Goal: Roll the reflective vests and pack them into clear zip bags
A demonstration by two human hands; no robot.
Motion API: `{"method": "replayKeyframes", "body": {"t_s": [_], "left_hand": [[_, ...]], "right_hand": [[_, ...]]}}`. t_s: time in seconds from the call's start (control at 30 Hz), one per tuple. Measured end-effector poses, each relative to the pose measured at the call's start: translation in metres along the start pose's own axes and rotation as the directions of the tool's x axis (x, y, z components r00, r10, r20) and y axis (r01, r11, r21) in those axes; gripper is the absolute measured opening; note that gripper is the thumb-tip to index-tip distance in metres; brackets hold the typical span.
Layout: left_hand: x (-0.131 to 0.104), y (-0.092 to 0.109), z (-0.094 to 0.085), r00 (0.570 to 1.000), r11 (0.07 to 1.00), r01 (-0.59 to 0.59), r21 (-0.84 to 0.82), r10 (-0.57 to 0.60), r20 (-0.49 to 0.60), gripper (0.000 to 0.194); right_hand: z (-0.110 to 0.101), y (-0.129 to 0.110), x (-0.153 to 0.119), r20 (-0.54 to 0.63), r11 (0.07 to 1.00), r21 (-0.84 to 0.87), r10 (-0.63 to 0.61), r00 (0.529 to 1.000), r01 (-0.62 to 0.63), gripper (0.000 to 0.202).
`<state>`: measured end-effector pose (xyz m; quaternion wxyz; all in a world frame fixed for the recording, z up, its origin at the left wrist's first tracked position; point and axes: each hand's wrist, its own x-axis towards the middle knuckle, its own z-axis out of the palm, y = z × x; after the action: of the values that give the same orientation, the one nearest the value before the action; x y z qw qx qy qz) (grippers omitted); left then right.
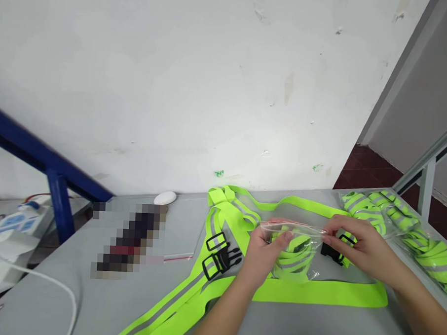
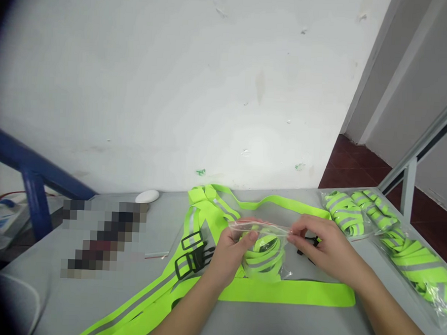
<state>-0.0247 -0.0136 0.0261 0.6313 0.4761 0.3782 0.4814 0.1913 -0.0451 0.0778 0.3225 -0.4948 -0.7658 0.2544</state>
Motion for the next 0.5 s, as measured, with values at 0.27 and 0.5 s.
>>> {"method": "replayKeyframes", "body": {"t_s": [0.27,0.5], "left_hand": [[0.004,0.006,-0.009,1.0,0.998,-0.01,0.062,0.01,0.003,0.035],[0.009,0.014,-0.013,0.985,0.969,-0.13,0.211,0.151,-0.087,0.016]], "right_hand": [[0.016,0.006,0.001,-0.086,0.983,0.178,0.064,0.994,-0.048,0.019],[0.022,0.006,0.005,-0.112,0.982,0.185,-0.026,0.993,0.047,0.018]]}}
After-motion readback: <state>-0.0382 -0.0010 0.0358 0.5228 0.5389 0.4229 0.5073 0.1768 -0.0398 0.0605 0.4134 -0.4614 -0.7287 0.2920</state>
